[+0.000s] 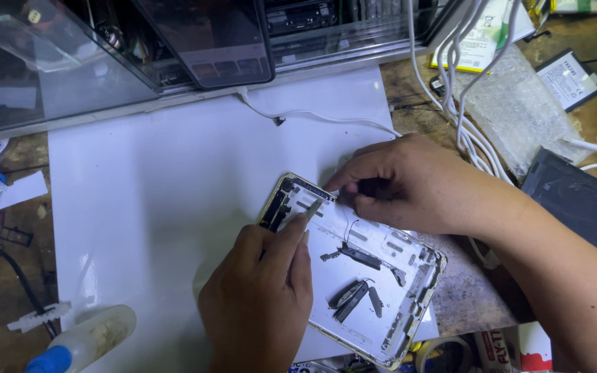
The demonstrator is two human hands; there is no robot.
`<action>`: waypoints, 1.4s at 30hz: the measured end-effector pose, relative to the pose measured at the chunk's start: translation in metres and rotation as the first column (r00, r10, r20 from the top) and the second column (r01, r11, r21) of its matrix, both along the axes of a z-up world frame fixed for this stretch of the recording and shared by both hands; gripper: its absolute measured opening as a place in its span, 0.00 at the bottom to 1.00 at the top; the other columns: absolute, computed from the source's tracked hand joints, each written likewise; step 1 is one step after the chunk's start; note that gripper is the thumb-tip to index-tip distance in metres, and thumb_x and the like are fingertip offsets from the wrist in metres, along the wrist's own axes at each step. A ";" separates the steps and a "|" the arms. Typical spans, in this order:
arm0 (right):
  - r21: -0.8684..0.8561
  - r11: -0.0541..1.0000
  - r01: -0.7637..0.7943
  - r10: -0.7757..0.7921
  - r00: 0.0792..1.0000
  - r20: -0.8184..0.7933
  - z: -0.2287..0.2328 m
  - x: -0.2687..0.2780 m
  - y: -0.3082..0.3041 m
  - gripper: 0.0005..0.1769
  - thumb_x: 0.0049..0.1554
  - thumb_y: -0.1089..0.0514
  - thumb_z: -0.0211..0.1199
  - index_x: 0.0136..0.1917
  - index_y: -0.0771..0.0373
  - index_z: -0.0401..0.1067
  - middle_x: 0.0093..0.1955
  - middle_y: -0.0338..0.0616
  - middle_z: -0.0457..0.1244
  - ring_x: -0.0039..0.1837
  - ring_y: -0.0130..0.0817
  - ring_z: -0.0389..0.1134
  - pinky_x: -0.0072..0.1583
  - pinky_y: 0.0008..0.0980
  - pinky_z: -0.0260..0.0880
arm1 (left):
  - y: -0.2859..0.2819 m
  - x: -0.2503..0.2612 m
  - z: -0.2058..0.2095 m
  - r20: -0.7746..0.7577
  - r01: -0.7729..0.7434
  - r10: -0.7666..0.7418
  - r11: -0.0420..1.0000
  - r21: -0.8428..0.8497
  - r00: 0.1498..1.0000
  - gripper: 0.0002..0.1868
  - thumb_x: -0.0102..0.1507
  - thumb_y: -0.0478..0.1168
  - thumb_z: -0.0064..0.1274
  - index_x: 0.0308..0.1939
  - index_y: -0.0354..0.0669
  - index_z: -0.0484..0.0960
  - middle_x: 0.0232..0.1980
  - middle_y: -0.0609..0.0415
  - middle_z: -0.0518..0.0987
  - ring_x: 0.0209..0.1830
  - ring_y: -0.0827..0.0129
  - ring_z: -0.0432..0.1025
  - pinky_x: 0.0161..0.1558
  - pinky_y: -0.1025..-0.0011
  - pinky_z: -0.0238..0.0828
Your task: The person uses a small screwdriver and tweezers to manipulate components inside a disassembled smartphone chassis. They carefully pry and adjust internal parts, including ribbon cables and connectors, while working on a cluttered workbench.
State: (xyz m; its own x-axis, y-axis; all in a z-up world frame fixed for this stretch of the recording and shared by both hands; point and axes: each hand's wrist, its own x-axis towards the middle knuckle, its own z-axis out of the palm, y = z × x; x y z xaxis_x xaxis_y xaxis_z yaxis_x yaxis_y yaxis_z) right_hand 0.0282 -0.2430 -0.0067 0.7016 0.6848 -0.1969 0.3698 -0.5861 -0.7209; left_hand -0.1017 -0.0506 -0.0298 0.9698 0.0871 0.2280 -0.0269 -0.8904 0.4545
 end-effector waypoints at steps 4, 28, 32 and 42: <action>0.080 0.996 -0.035 0.033 0.999 0.025 -0.003 0.000 -0.001 0.17 0.49 0.61 0.66 0.53 0.58 0.81 0.42 0.41 0.73 0.39 0.29 0.75 0.45 0.29 0.75 | -0.003 0.000 -0.006 0.035 -0.007 0.007 1.000 -0.019 0.999 0.11 0.60 0.43 0.62 0.48 0.53 0.87 0.32 0.59 0.75 0.25 0.64 0.74 0.27 0.64 0.70; 0.096 0.995 -0.033 0.039 0.998 -0.058 -0.007 0.003 -0.003 0.18 0.49 0.62 0.67 0.55 0.59 0.80 0.44 0.43 0.74 0.42 0.30 0.75 0.47 0.29 0.75 | -0.003 -0.003 -0.014 0.128 0.003 0.002 0.999 -0.041 0.992 0.10 0.59 0.40 0.64 0.44 0.49 0.87 0.32 0.58 0.76 0.25 0.64 0.73 0.26 0.63 0.67; 0.113 0.993 -0.040 0.047 0.997 -0.060 -0.010 0.002 -0.005 0.17 0.50 0.62 0.66 0.55 0.60 0.81 0.45 0.43 0.74 0.43 0.30 0.76 0.48 0.29 0.75 | -0.004 -0.003 -0.013 0.111 0.008 -0.003 0.999 -0.044 0.994 0.11 0.59 0.40 0.63 0.46 0.49 0.87 0.33 0.57 0.77 0.25 0.63 0.73 0.27 0.62 0.66; 0.108 0.993 -0.054 0.057 0.998 -0.032 -0.011 0.003 -0.004 0.17 0.50 0.62 0.67 0.54 0.60 0.81 0.44 0.44 0.74 0.43 0.32 0.75 0.48 0.29 0.75 | -0.003 -0.006 -0.014 0.091 0.008 -0.003 0.998 -0.055 0.996 0.11 0.62 0.42 0.61 0.48 0.51 0.86 0.34 0.58 0.76 0.26 0.62 0.72 0.28 0.61 0.65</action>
State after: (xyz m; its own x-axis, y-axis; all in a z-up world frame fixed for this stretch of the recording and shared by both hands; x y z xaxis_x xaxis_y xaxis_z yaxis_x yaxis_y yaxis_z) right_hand 0.0316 -0.2472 -0.0176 0.6558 0.7410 -0.1445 0.3729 -0.4844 -0.7914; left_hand -0.1074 -0.0535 -0.0434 0.9457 0.0967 0.3102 -0.0752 -0.8637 0.4984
